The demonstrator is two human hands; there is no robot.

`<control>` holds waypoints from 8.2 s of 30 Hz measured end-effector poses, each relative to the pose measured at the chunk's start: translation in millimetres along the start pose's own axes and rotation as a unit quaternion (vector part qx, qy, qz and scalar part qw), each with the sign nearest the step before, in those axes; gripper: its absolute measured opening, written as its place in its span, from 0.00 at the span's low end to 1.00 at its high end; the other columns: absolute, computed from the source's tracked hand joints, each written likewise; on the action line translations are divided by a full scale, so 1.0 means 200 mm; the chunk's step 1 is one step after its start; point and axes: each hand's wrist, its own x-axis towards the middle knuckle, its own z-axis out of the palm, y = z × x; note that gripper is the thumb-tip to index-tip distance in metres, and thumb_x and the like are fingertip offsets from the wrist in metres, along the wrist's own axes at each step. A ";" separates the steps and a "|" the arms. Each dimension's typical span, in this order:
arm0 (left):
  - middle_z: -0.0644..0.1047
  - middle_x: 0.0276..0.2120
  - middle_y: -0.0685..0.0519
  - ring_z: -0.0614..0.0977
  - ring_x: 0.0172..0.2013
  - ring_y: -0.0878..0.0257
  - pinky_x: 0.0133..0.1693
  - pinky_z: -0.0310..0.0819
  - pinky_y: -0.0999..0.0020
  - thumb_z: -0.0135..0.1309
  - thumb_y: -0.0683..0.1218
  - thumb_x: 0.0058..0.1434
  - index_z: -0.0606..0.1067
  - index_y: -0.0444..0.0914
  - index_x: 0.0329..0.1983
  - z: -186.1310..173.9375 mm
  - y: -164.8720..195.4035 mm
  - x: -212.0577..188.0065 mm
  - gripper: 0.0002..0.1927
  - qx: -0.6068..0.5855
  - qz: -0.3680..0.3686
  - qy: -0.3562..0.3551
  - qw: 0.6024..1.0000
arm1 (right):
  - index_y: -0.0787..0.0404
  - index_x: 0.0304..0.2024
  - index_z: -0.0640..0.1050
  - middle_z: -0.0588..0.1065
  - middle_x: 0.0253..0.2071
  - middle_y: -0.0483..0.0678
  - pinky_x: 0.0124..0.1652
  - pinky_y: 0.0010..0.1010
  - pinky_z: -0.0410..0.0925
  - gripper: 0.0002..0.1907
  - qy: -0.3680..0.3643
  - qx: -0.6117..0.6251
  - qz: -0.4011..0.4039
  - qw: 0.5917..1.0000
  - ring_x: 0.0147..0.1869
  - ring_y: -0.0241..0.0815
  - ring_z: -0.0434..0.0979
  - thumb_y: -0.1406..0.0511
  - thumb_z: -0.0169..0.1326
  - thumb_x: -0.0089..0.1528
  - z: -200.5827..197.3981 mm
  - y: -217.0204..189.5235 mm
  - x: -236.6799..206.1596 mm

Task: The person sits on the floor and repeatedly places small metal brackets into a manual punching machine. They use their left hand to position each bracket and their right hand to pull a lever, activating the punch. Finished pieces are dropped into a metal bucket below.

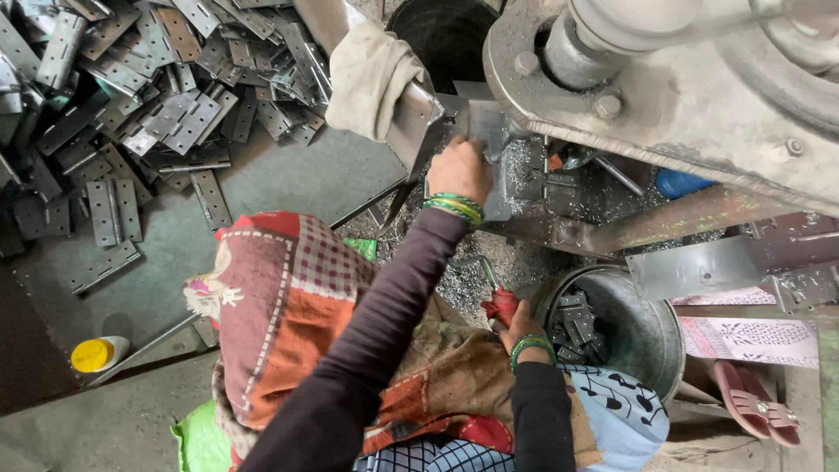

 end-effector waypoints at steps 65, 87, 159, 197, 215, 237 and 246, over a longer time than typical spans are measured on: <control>0.74 0.54 0.48 0.74 0.58 0.52 0.60 0.68 0.49 0.62 0.57 0.61 0.79 0.44 0.54 -0.56 -0.95 0.08 0.21 0.161 -0.198 -0.014 0.967 | 0.59 0.63 0.60 0.78 0.52 0.70 0.58 0.52 0.70 0.42 -0.016 0.007 0.005 1.000 0.57 0.70 0.79 0.47 0.63 0.56 -0.01 0.08 0.09; 0.62 0.68 0.49 0.60 0.67 0.47 0.59 0.60 0.42 0.73 0.59 0.41 0.68 0.52 0.66 -0.49 -0.94 0.10 0.47 0.182 -0.194 0.072 0.961 | 0.58 0.63 0.60 0.77 0.52 0.69 0.57 0.52 0.70 0.42 -0.007 0.005 -0.007 1.000 0.57 0.70 0.79 0.46 0.62 0.57 -0.01 0.07 0.08; 0.61 0.71 0.47 0.59 0.72 0.53 0.70 0.28 0.34 0.59 0.63 0.56 0.61 0.36 0.71 0.14 -0.09 -0.24 0.45 0.149 0.080 -0.050 0.984 | 0.56 0.59 0.65 0.78 0.49 0.68 0.54 0.54 0.70 0.37 0.084 -0.020 -0.040 0.995 0.54 0.71 0.78 0.46 0.61 0.56 -0.48 -0.18 -0.29; 0.68 0.69 0.48 0.63 0.72 0.55 0.70 0.31 0.34 0.44 0.47 0.62 0.67 0.37 0.67 0.23 -0.25 -0.26 0.28 0.150 0.168 0.036 0.974 | 0.68 0.65 0.53 0.75 0.53 0.71 0.59 0.46 0.69 0.43 -0.028 0.004 -0.039 0.999 0.58 0.67 0.78 0.52 0.59 0.60 -0.16 0.00 -0.02; 0.64 0.70 0.46 0.60 0.71 0.55 0.67 0.23 0.33 0.41 0.47 0.62 0.66 0.37 0.68 0.24 -0.20 -0.14 0.29 0.211 0.156 0.036 0.964 | 0.62 0.63 0.56 0.78 0.45 0.69 0.52 0.52 0.71 0.39 -0.026 -0.015 -0.011 0.999 0.50 0.70 0.80 0.47 0.56 0.62 -0.18 -0.04 -0.08; 0.67 0.68 0.47 0.63 0.71 0.55 0.71 0.25 0.34 0.38 0.45 0.68 0.69 0.39 0.67 0.25 -0.22 -0.07 0.24 0.196 0.129 0.012 0.972 | 0.62 0.57 0.60 0.79 0.46 0.68 0.52 0.49 0.72 0.32 0.001 -0.023 -0.079 0.997 0.51 0.66 0.82 0.56 0.61 0.59 -0.22 0.02 -0.04; 0.59 0.73 0.49 0.60 0.73 0.54 0.69 0.29 0.33 0.36 0.45 0.68 0.59 0.42 0.73 0.33 -0.24 0.06 0.28 0.217 0.124 -0.018 0.968 | 0.61 0.59 0.57 0.78 0.47 0.69 0.53 0.52 0.69 0.33 -0.005 0.045 -0.045 0.998 0.52 0.67 0.80 0.55 0.58 0.63 0.00 0.03 0.01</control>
